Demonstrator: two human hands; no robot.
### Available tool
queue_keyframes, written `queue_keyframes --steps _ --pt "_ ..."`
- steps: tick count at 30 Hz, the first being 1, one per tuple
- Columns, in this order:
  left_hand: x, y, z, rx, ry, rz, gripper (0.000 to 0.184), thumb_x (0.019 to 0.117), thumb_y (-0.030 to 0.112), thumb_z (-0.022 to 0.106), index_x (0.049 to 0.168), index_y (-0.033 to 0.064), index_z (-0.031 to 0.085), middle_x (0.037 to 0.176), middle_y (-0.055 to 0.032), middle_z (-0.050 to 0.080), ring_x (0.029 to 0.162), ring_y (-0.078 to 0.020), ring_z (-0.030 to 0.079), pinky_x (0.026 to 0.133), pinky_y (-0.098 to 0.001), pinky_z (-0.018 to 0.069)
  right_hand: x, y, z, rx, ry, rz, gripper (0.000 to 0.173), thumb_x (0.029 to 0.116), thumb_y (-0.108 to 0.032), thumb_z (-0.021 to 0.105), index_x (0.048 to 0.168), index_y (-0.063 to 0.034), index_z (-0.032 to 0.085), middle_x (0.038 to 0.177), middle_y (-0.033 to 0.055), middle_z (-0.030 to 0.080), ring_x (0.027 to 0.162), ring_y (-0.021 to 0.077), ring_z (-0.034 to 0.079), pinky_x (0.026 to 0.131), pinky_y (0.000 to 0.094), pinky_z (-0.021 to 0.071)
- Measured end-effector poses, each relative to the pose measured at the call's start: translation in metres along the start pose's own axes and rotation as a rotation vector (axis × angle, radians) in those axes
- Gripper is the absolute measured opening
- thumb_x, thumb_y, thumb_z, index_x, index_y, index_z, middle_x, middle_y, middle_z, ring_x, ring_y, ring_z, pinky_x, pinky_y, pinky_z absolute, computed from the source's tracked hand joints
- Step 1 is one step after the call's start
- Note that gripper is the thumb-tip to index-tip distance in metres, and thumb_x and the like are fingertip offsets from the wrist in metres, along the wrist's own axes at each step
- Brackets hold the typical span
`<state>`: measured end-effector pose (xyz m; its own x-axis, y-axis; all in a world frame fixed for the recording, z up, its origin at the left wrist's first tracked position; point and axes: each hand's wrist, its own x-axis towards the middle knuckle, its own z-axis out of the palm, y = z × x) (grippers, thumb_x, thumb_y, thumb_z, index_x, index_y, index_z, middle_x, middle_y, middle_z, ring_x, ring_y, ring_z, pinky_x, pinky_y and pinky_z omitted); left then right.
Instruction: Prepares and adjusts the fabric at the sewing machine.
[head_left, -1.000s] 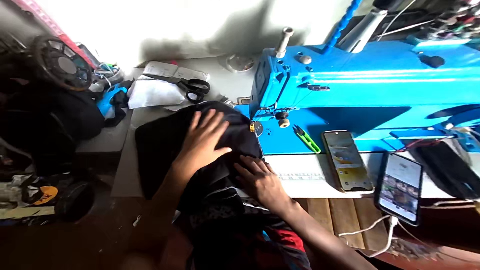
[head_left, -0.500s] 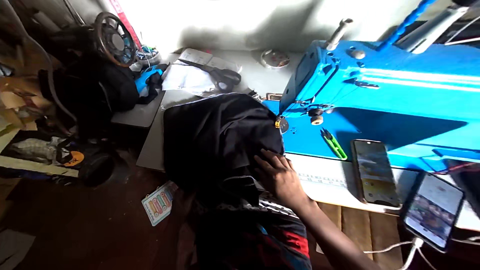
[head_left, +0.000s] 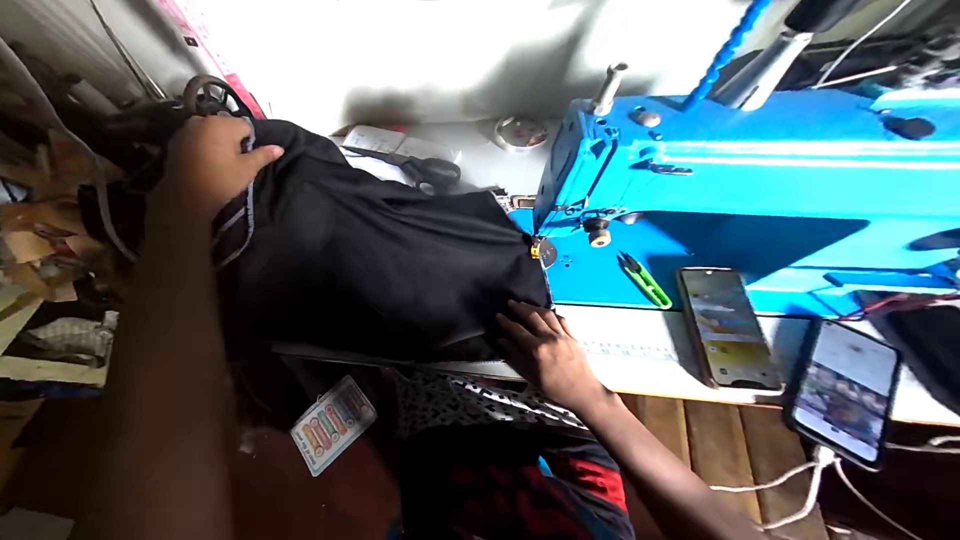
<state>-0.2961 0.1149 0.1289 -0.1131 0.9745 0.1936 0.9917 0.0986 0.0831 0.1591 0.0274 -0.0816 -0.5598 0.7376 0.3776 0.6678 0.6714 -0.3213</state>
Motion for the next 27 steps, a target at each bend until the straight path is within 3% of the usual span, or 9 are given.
queue_keyframes --steps 2,5,8,10,12,15,19,22,27 --pt "0.006 0.016 0.017 0.048 -0.011 -0.123 0.052 0.1048 0.034 0.058 0.114 -0.0169 0.059 0.12 -0.0444 0.057 0.118 -0.0632 0.054 0.095 -0.0803 0.0372 -0.001 0.0 0.001 -0.008 -0.006 0.003 0.039 0.1036 -0.034 0.052 0.128 -0.0124 0.072 0.135 0.0159 0.066 0.124 0.0366 0.063 0.097 0.0539 0.0513" --pt "-0.032 0.07 0.053 -0.028 0.03 -0.16 0.058 0.1041 0.034 0.056 0.14 -0.0113 0.052 0.149 -0.0397 0.04 0.142 -0.0592 0.032 0.114 -0.077 0.0199 0.0 0.001 0.001 -0.01 -0.012 0.005 0.039 0.1039 -0.036 0.051 0.127 -0.0128 0.073 0.135 0.0157 0.067 0.125 0.0363 0.063 0.098 0.0533 0.0513" --pt "-0.1 0.122 0.101 -0.145 -0.015 0.062 0.053 0.1071 0.041 0.046 0.145 0.0044 0.055 0.16 -0.0273 0.036 0.152 -0.05 0.022 0.118 -0.0749 0.014 0.0 0.002 0.002 -0.008 -0.01 0.002 0.039 0.1032 -0.035 0.052 0.126 -0.0127 0.073 0.132 0.0158 0.068 0.123 0.0369 0.064 0.096 0.0547 0.0522" --pt "-0.145 0.133 0.12 -0.221 -0.052 0.112 0.046 0.1079 0.041 0.044 0.139 0.0124 0.064 0.161 -0.0182 0.04 0.154 -0.0429 0.024 0.12 -0.0725 0.0147 0.0 0.002 0.001 -0.001 -0.018 0.0 0.038 0.103 -0.035 0.053 0.126 -0.0118 0.073 0.133 0.0169 0.067 0.124 0.038 0.063 0.096 0.0558 0.0518" --pt "-0.186 0.131 0.124 -0.299 0.041 0.003 0.039 0.1068 0.034 0.049 0.128 0.0091 0.07 0.15 -0.0164 0.054 0.145 -0.0381 0.043 0.117 -0.0647 0.0317 -0.001 0.003 0.002 -0.002 -0.028 0.002 0.039 0.1033 -0.035 0.052 0.126 -0.0115 0.073 0.134 0.0171 0.067 0.125 0.0381 0.062 0.096 0.0559 0.0512" --pt "-0.244 0.126 0.134 -0.428 0.237 -0.199 0.027 0.0991 0.022 0.065 0.113 -0.0003 0.073 0.123 -0.0209 0.067 0.116 -0.0336 0.065 0.097 -0.0506 0.0541 0.0 0.002 0.0 0.005 -0.037 0.013 0.04 0.1031 -0.035 0.052 0.127 -0.0102 0.073 0.134 0.0183 0.066 0.125 0.0398 0.062 0.097 0.0576 0.0506" --pt "-0.289 0.141 0.154 -0.514 0.234 -0.222 0.044 0.0916 0.038 0.071 0.115 0.0011 0.075 0.129 -0.0248 0.065 0.118 -0.0403 0.062 0.1 -0.057 0.0482 0.007 -0.013 -0.009 0.036 -0.033 -0.028 0.038 0.1013 -0.034 0.057 0.122 -0.0079 0.074 0.13 0.0207 0.067 0.121 0.0437 0.062 0.095 0.0616 0.0497" --pt "-0.298 0.158 0.165 -0.508 0.306 -0.245 0.051 0.0873 0.04 0.076 0.116 -0.002 0.071 0.121 -0.0246 0.067 0.113 -0.0382 0.064 0.097 -0.0549 0.0502 0.013 -0.039 -0.006 0.106 -0.025 -0.193 0.033 0.1004 -0.031 0.06 0.123 -0.0117 0.074 0.128 0.0171 0.069 0.119 0.0408 0.063 0.091 0.0592 0.0507" --pt "-0.297 0.18 0.161 -0.74 0.247 -0.403 0.034 0.0908 0.021 0.074 0.11 -0.0067 0.069 0.105 -0.0195 0.07 0.088 -0.0201 0.068 0.075 -0.0318 0.0568 0.028 -0.072 0.034 0.085 0.043 -0.428 0.025 0.102 -0.018 0.058 0.122 -0.0126 0.072 0.124 0.0102 0.072 0.117 0.0324 0.066 0.1 0.0561 0.049"
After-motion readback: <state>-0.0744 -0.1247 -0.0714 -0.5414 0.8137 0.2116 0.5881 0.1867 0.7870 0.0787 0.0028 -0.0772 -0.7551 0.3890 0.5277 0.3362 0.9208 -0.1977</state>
